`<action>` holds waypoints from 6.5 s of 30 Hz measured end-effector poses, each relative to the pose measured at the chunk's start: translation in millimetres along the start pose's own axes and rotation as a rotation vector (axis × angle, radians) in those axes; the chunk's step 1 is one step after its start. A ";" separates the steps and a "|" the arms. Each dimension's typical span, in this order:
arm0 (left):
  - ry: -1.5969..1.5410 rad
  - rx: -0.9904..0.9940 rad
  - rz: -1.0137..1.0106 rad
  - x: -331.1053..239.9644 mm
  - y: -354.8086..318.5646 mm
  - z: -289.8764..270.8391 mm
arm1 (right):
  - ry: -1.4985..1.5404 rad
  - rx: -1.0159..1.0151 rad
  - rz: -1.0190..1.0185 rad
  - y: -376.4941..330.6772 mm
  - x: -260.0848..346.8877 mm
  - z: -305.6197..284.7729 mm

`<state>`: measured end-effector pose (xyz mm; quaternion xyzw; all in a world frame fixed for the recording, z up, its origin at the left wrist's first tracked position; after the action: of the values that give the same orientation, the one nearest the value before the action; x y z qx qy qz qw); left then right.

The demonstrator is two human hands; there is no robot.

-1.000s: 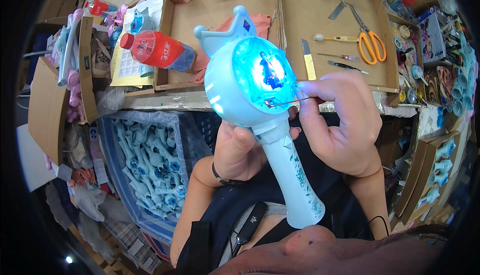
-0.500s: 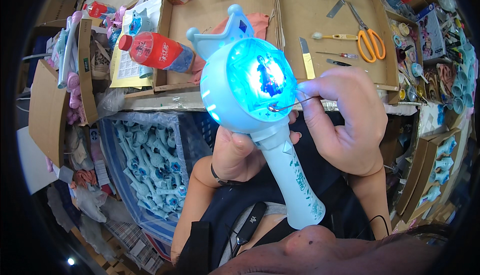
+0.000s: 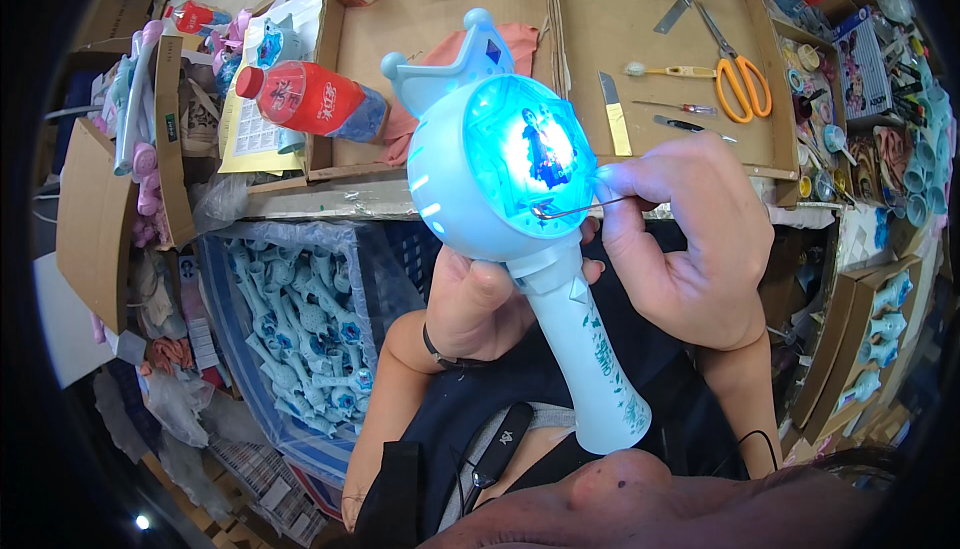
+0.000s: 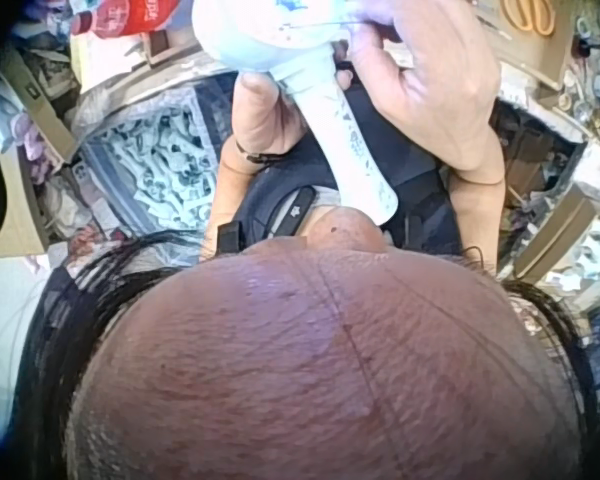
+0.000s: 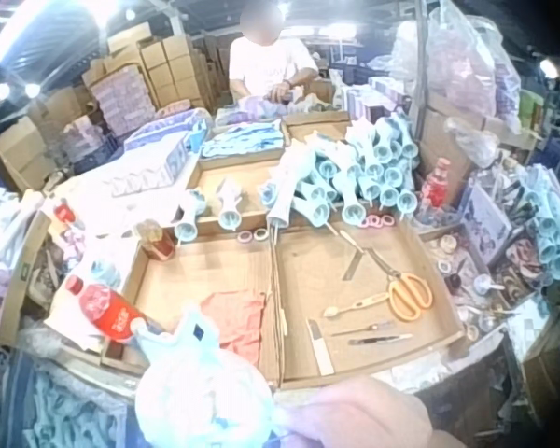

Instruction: The person picks up a light blue plastic light stick and uses a small metal tool to press a button inside the head, activating a blue light. They rotate the item to check the light from different angles, then place it on the table and pick up another one to repeat the process.

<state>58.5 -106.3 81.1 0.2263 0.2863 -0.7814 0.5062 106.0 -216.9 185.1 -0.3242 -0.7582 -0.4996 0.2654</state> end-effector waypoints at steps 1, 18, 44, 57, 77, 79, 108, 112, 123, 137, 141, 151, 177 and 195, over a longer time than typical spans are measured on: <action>0.003 0.001 0.000 0.0 0.1 0.1 | 0.004 0.000 0.008 -0.1 -0.3 0.1; -0.040 0.015 -0.030 3.4 -2.8 -2.3 | 0.098 0.042 0.155 -0.5 -8.9 0.4; 0.232 -0.070 -0.110 1.5 -3.6 2.1 | 0.592 -0.044 0.219 -10.5 -41.4 0.7; 0.220 -0.019 -0.124 2.7 -3.7 3.1 | 1.106 -0.055 0.557 -22.5 -63.7 23.2; -0.029 0.038 -0.024 -2.2 -1.8 4.7 | 0.350 -0.066 0.092 -15.8 -22.0 -1.1; 0.029 0.018 -0.027 -1.5 -2.3 3.6 | 0.304 -0.066 0.056 -15.3 -17.5 -1.9; 0.202 -0.107 -0.092 2.2 -1.4 -2.4 | 0.436 -0.103 0.135 -22.8 -32.2 2.2; 0.227 -0.123 -0.054 0.2 -3.3 -3.7 | 0.242 -0.033 0.024 -21.6 -13.7 1.8; 0.180 -0.064 -0.020 -0.1 -3.9 -7.0 | 0.135 -0.027 -0.180 -25.3 3.2 5.8; 0.071 -0.008 -0.092 3.8 -2.6 4.6 | 1.114 -0.173 0.471 -39.5 -63.8 24.8; 0.069 -0.031 -0.061 1.5 0.0 4.7 | 1.295 -0.152 0.569 -40.8 -72.9 36.5; 0.189 0.010 -0.051 1.6 -1.6 2.0 | 0.205 -0.024 -0.173 -20.3 -1.1 2.8; -1.008 0.217 -0.232 8.3 17.2 9.6 | 0.401 -0.437 -0.126 -18.4 -2.3 -39.4; -0.948 0.208 -0.348 11.4 -4.3 20.9 | 0.804 -0.198 -0.053 -12.4 -10.3 -13.6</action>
<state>48.8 -126.6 90.0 -0.1546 -0.0204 -0.8951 0.4176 104.4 -235.5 175.3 -0.1078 -0.5506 -0.6634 0.4950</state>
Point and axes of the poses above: each hand's wrist, its own y-axis towards the middle knuckle, its own z-axis out of the palm, x = y × z, the point moved 9 cm from there along y, towards the middle knuckle, and after that the axes turned 12 degrees about y, right-handed, at the moved point
